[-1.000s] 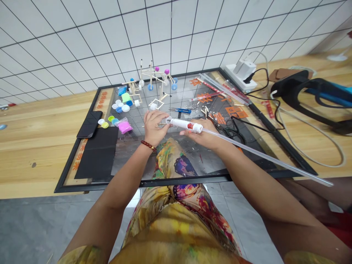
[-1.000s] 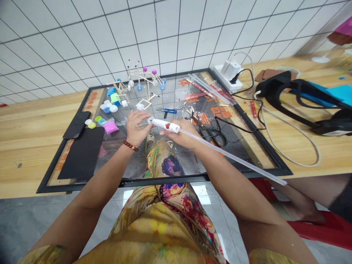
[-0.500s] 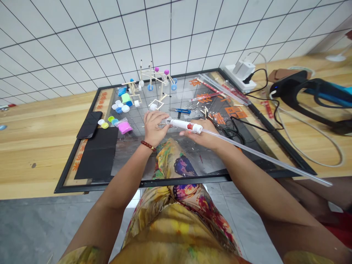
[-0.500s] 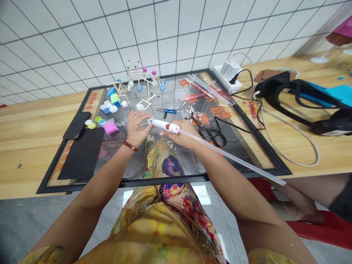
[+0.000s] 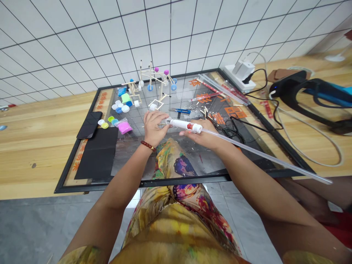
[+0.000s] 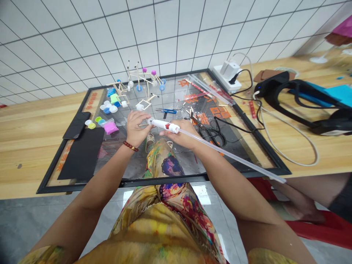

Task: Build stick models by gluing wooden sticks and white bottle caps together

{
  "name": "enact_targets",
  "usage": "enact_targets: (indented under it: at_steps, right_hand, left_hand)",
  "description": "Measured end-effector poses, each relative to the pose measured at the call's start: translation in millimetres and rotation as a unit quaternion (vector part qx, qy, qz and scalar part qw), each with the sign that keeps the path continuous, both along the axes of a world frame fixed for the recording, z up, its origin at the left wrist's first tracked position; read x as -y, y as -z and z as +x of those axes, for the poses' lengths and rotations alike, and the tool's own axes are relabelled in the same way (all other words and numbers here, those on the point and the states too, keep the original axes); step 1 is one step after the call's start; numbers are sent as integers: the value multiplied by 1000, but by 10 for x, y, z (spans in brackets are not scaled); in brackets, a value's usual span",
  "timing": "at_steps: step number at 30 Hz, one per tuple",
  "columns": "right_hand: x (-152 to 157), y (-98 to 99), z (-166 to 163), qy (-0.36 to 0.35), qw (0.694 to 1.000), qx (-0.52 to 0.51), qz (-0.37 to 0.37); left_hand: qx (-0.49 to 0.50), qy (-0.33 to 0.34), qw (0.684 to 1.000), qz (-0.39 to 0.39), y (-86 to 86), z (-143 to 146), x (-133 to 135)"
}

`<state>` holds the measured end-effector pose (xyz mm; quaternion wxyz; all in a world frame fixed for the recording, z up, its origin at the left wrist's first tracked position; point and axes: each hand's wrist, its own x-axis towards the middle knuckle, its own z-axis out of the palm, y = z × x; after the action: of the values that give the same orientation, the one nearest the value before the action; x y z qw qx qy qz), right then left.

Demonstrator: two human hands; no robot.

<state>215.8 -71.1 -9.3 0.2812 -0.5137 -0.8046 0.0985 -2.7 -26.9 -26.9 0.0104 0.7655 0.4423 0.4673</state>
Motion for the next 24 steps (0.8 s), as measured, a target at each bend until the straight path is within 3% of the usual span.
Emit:
enact_targets:
  at_steps: [24]
  right_hand:
    - [1, -1, -11, -5, 1000, -9, -3]
  left_hand:
    - [-11, -1, 999, -36, -31, -6, 13]
